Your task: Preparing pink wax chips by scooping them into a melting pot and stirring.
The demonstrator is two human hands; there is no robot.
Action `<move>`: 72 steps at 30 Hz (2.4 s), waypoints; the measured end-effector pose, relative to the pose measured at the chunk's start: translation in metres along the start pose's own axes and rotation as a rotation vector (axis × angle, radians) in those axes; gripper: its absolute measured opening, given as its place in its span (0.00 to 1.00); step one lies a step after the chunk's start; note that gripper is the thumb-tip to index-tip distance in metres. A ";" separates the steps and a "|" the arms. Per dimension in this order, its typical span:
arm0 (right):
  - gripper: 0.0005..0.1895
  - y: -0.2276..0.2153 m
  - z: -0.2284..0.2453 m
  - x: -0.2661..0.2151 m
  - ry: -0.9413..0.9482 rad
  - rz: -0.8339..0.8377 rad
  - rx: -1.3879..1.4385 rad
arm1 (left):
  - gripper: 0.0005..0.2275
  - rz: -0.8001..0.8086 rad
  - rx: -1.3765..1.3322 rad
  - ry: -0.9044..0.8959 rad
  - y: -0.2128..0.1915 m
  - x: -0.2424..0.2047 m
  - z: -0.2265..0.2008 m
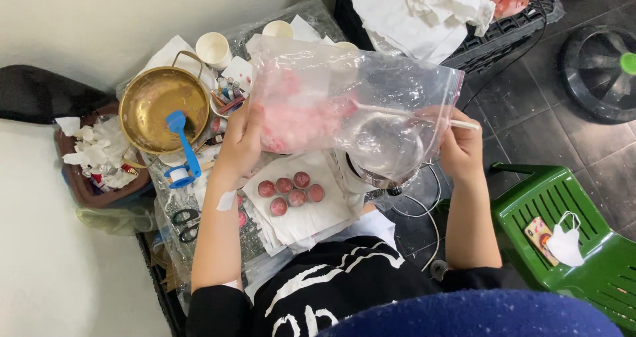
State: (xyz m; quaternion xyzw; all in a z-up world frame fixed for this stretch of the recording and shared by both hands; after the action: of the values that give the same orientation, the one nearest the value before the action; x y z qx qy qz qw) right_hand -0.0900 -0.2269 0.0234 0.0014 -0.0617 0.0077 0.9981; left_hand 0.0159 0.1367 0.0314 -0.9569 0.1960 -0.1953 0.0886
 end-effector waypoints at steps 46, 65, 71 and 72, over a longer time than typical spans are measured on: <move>0.16 -0.015 -0.025 -0.033 0.304 -0.175 0.198 | 0.27 -0.180 0.018 -0.140 -0.033 -0.036 0.024; 0.13 -0.040 0.013 -0.101 0.238 -0.308 -0.256 | 0.25 -0.252 0.007 -0.074 -0.038 -0.030 0.014; 0.11 -0.026 0.027 -0.106 0.149 -0.254 -0.554 | 0.26 -0.233 0.043 -0.093 -0.028 -0.026 0.015; 0.12 -0.033 0.023 -0.110 0.165 -0.322 -0.533 | 0.27 -0.218 0.030 -0.089 -0.026 -0.025 0.016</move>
State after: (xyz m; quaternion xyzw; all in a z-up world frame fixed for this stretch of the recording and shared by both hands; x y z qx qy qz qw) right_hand -0.2010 -0.2617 0.0326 -0.2508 0.0207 -0.1667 0.9533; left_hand 0.0101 0.1719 0.0146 -0.9788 0.0835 -0.1642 0.0895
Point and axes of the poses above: each hand's wrist, its own x-axis towards the middle knuckle, its own y-axis out of the palm, z = x × y, the point moved 5 cm from there along x, towards the middle knuckle, and after that the axes turned 12 degrees about y, right-handed, at the moved point
